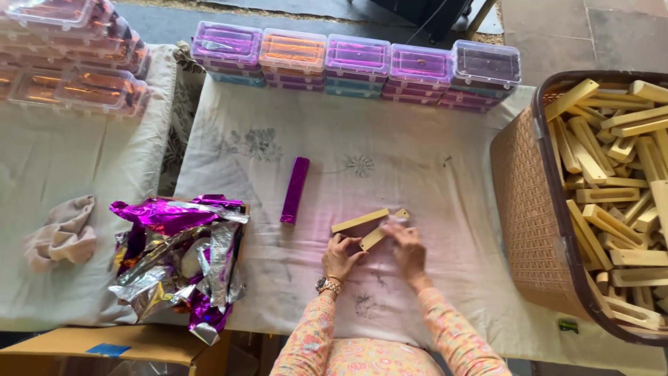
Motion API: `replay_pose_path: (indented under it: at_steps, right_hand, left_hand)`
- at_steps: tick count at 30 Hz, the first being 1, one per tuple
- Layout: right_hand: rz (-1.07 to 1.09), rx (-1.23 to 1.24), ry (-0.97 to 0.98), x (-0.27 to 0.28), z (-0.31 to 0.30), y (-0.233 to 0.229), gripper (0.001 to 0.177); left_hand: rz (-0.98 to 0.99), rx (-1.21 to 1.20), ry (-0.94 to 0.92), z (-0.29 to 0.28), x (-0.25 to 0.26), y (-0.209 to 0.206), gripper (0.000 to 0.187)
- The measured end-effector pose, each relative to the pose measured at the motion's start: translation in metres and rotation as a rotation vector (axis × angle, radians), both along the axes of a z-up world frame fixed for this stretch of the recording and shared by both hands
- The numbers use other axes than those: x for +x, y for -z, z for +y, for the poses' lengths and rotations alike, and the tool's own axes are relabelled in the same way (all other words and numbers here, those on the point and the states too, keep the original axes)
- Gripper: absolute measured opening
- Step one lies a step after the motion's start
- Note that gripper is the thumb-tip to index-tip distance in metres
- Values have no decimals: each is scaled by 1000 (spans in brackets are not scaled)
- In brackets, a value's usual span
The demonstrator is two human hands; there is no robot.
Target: Polishing small wooden blocks with a piece of cloth.
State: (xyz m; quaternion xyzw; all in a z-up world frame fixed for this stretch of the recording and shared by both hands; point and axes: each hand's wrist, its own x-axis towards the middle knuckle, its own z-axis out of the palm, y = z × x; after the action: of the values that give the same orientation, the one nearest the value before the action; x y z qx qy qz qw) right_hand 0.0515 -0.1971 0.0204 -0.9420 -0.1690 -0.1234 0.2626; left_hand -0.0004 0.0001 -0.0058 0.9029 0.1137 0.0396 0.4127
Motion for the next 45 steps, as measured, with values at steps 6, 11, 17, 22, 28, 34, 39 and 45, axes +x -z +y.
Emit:
replay_pose_path:
  at_steps: [6, 11, 17, 22, 28, 34, 39, 45]
  right_hand:
    - [-23, 6, 167, 4, 5, 9, 48]
    - [19, 56, 18, -47, 46, -7, 57]
    - [68, -3, -28, -15, 12, -10, 57]
    - [-64, 48, 128, 11, -4, 7, 46]
    - [-3, 62, 43, -43, 35, 4, 61]
    - [3, 73, -146, -24, 17, -13, 56]
    - [-21, 40, 156, 35, -26, 8, 48]
    - [244, 324, 119, 44, -47, 19, 39]
  left_hand:
    - [-40, -10, -2, 1, 0, 5, 41]
    - [-14, 4, -16, 0, 1, 14, 39]
    - [-75, 18, 3, 2, 0, 7, 41]
    - [-24, -21, -3, -1, -3, -3, 41]
    - [-64, -12, -4, -4, 5, 14, 38]
    - [-70, 0, -2, -1, -2, 2, 37]
    - [-118, -27, -18, -6, -5, 2, 40]
    - [-328, 71, 156, -14, -1, 5, 35]
